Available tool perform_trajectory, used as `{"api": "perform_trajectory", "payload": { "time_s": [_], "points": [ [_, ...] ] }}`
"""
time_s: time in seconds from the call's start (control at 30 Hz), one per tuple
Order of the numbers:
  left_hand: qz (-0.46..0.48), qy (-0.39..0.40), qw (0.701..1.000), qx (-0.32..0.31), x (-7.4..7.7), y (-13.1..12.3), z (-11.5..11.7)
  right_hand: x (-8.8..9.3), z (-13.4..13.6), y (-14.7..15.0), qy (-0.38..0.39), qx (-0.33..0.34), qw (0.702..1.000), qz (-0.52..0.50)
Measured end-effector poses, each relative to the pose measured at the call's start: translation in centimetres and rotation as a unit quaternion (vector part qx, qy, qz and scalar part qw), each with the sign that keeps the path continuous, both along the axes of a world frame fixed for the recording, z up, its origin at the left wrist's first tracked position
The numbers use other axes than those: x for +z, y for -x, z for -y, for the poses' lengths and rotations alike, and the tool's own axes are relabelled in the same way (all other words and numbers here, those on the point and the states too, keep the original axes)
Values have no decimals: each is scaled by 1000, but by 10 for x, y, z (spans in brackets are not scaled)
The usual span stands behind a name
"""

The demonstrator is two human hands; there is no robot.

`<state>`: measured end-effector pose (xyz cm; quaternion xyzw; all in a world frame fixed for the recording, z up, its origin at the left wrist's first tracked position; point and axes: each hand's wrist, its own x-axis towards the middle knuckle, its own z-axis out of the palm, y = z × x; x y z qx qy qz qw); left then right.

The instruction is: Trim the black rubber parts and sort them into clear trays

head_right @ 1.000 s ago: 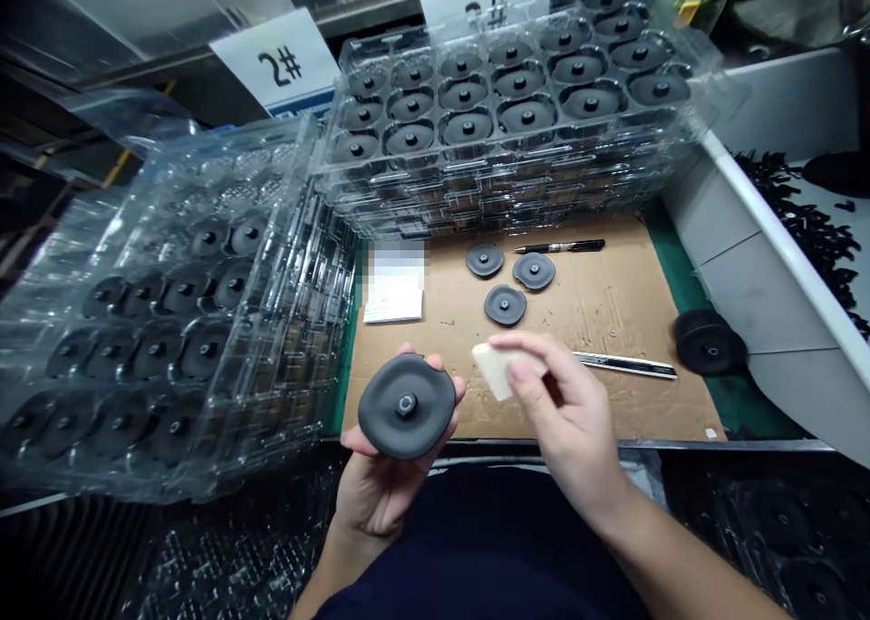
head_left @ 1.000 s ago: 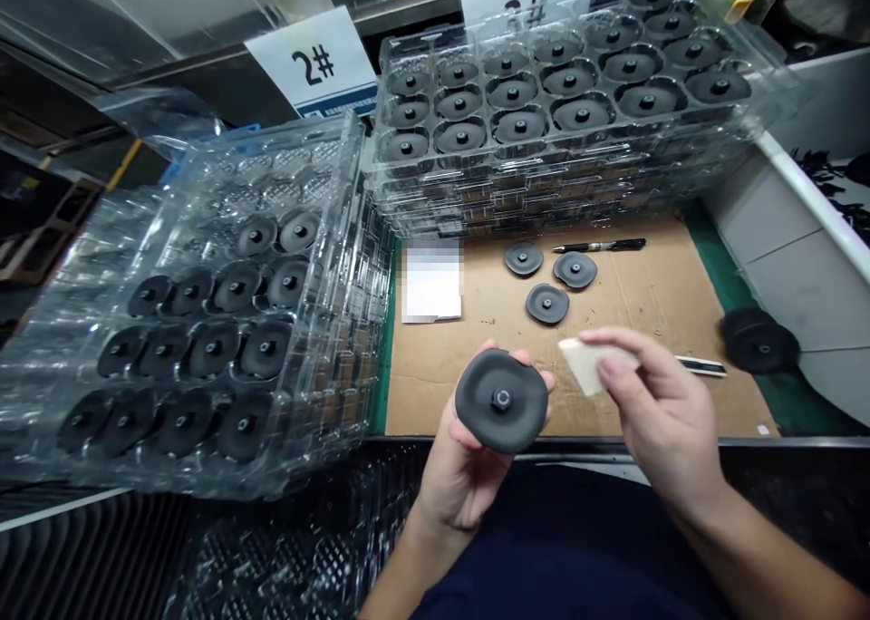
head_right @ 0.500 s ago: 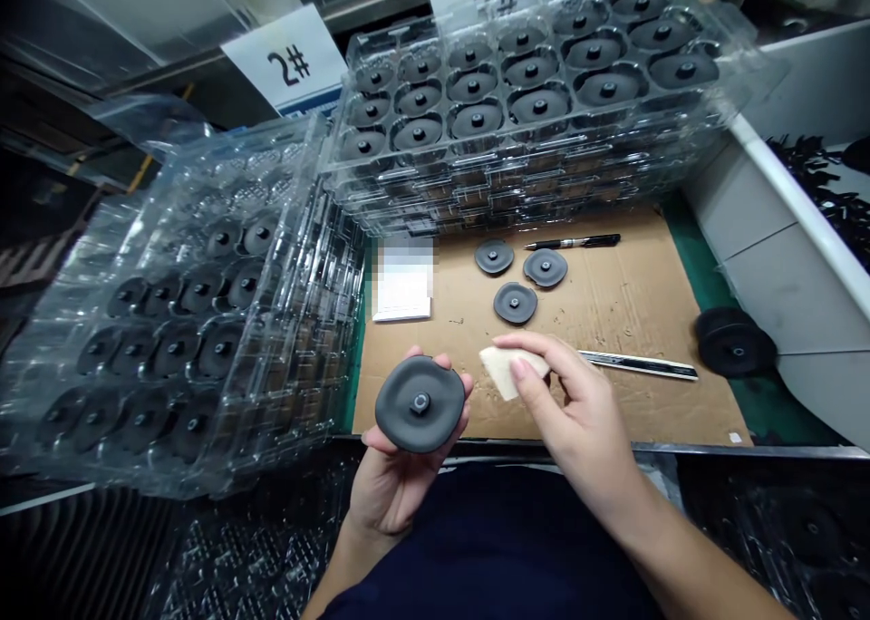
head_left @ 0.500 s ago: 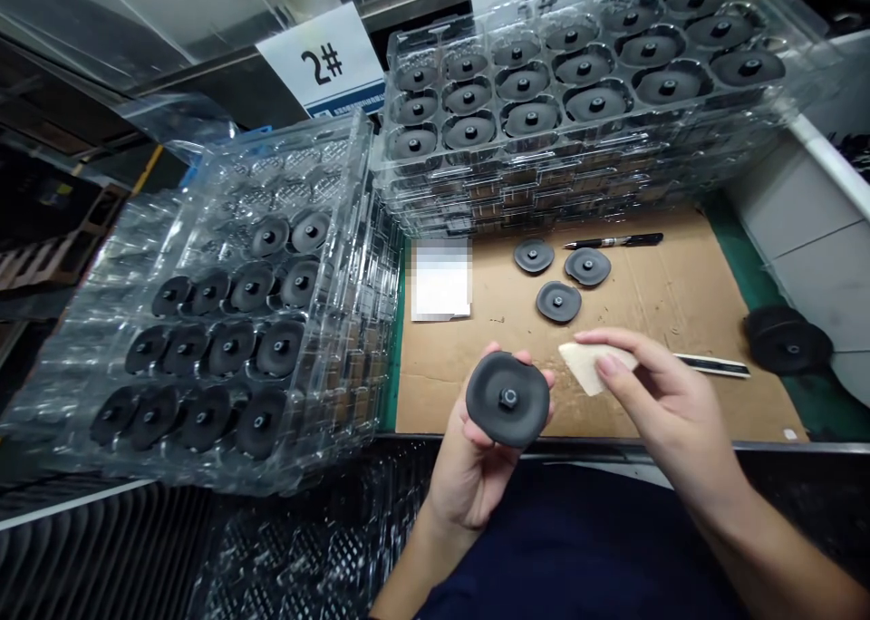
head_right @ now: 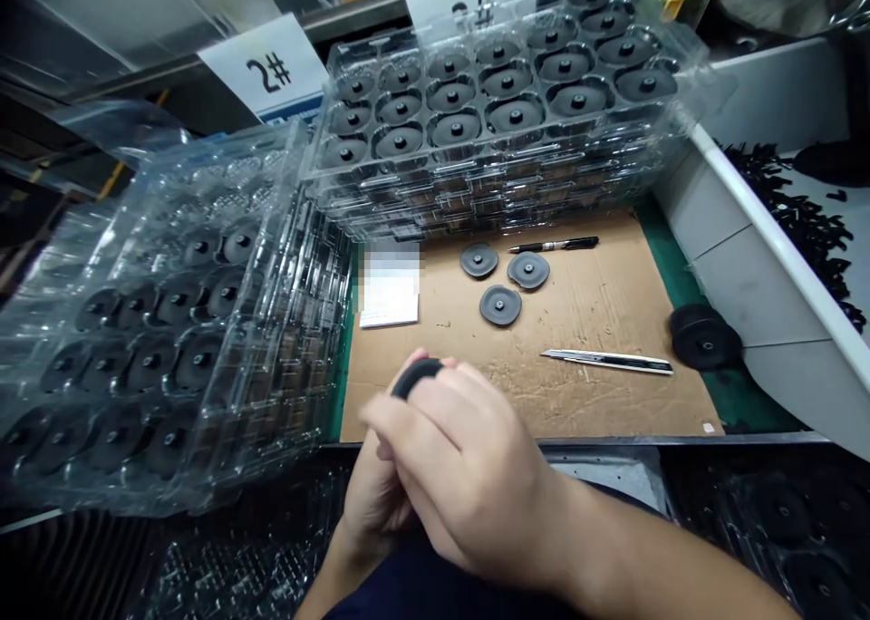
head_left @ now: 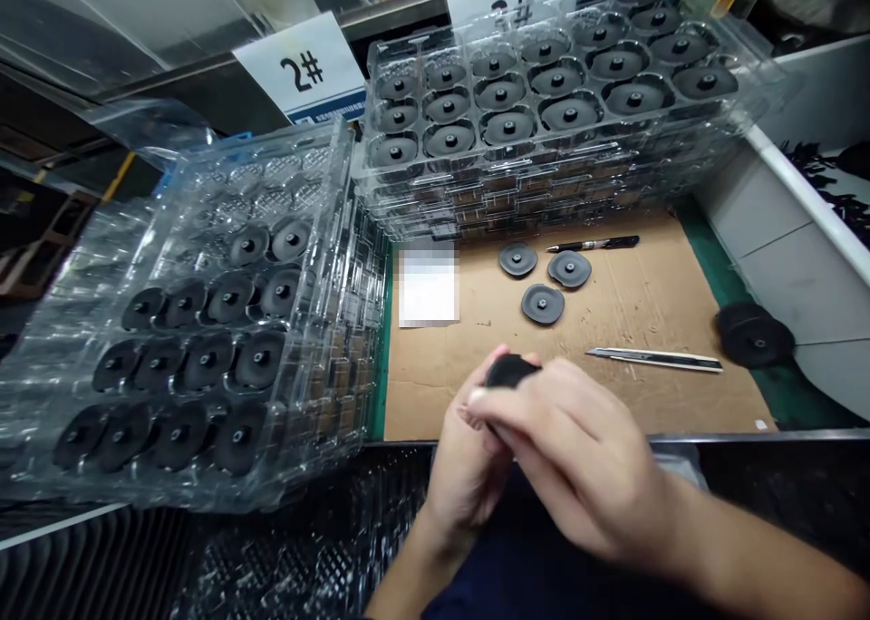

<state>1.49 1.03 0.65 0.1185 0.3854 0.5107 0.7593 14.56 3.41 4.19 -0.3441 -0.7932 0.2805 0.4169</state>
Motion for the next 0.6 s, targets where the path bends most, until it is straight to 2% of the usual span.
{"api": "perform_trajectory", "payload": {
  "time_s": [0.07, 0.1, 0.13, 0.23, 0.3, 0.37, 0.43, 0.5, 0.6],
  "points": [
    [10, -29, 1000, 2, 0, 5, 0, -6, 6, -13, 60, 59, 996, -4],
    [15, -42, 999, 2, -1, 8, 0, -12, 8, -22, 102, 61, 993, -7],
    [21, -47, 999, 4, -2, 10, 0, -20, 9, -30, 143, 35, 989, -12],
    [45, -38, 998, -5, -6, 11, 1, -54, 6, -45, 219, -131, 966, -31],
    [72, -28, 997, -26, -9, 8, 4, -80, 2, -43, 235, -175, 956, -11],
    [99, -14, 994, -42, -10, 5, 6, -104, 0, -33, 239, -142, 960, 29],
    [120, -2, 991, -56, -9, 4, 9, -119, 0, -22, 236, -115, 963, 55],
    [130, 3, 989, -71, -6, 4, 10, -125, 2, -16, 227, -117, 965, 63],
    [94, -23, 991, -89, -7, 7, 9, -117, 3, -20, 216, -121, 967, 53]
  ]
}}
